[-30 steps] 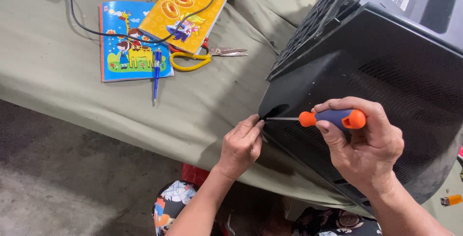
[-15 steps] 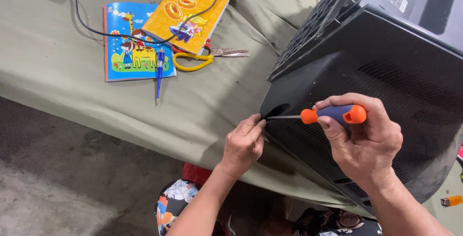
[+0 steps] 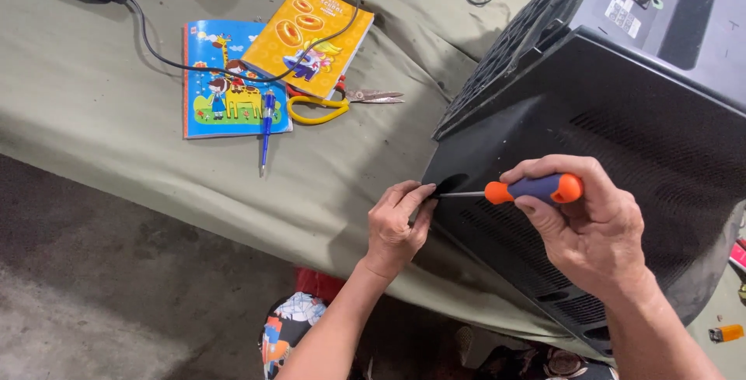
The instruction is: The person uses a screwdriver to remove screws from the back panel of a CRT television. They unscrew multiple fasteners along the edges and back of the device, then rotate the television to access different sides.
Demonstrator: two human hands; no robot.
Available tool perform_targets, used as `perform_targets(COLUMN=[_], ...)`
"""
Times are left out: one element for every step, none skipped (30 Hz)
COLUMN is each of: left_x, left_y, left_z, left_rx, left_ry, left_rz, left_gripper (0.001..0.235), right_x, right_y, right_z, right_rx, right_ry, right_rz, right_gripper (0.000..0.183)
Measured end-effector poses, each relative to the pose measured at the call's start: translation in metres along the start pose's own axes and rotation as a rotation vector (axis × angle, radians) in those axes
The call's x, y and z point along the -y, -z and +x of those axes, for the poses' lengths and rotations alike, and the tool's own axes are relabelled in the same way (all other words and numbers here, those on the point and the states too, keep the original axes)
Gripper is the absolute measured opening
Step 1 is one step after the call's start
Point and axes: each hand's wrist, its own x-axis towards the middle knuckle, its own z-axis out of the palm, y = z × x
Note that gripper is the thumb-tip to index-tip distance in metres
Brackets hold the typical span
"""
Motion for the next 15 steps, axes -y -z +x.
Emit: perform_targets(left_x=[0.000, 0.000, 0.000, 0.001, 0.002, 0.002, 0.001, 0.000, 0.000, 0.000, 0.000, 0.001, 0.001, 0.001, 0.002], left_y=[0.001, 0.001, 0.001, 0.002, 0.002, 0.002, 0.003, 0.003, 0.004, 0.003, 0.003, 0.002, 0.002, 0.001, 0.000], left_z=[0.000, 0.000, 0.000, -0.001, -0.001, -0.001, -0.001, -0.001, 0.000, 0.000, 0.000, 0.000, 0.000, 0.000, 0.001], left_rx=[-0.002, 0.002, 0.009, 0.009, 0.012, 0.015, 0.018, 0.019, 0.019, 0.020, 0.020, 0.021, 0.021, 0.013, 0.006], left_ry=[0.000, 0.015, 0.032, 0.034, 0.031, 0.029, 0.028, 0.037, 0.044, 0.044, 0.050, 0.056, 0.056, 0.050, 0.044], left_rz=[0.001, -0.021, -0.044, -0.043, -0.044, -0.046, -0.048, -0.049, -0.051, -0.052, -0.057, -0.061, -0.061, -0.048, -0.035], left_gripper=[0.031, 0.031, 0.031, 0.031, 0.033, 0.034, 0.034, 0.035, 0.035, 0.035, 0.035, 0.035, 0.035, 0.035, 0.035], right_x=[0.000, -0.001, -0.002, -0.001, -0.001, -0.001, -0.001, -0.001, -0.002, -0.001, -0.001, -0.001, -0.001, -0.002, -0.002], right_y=[-0.002, -0.004, -0.006, -0.007, -0.008, -0.009, -0.011, -0.012, -0.014, -0.014, -0.015, -0.016, -0.017, -0.017, -0.018], right_z=[-0.002, -0.003, -0.006, -0.007, -0.008, -0.010, -0.010, -0.010, -0.009, -0.008, -0.008, -0.007, -0.006, -0.005, -0.004], right_rx=[0.001, -0.035, -0.070, -0.068, -0.071, -0.073, -0.075, -0.070, -0.064, -0.065, -0.066, -0.067, -0.067, -0.070, -0.075], right_ry=[0.002, 0.007, 0.010, 0.010, 0.027, 0.044, 0.042, 0.059, 0.077, 0.077, 0.077, 0.078, 0.078, 0.079, 0.079], right_rz=[0.000, 0.007, 0.014, 0.015, 0.027, 0.040, 0.039, 0.033, 0.027, 0.025, 0.000, -0.026, -0.026, -0.033, -0.040], right_gripper=[0.036, 0.037, 0.038, 0.038, 0.038, 0.037, 0.037, 0.038, 0.038, 0.038, 0.038, 0.038, 0.038, 0.038, 0.038])
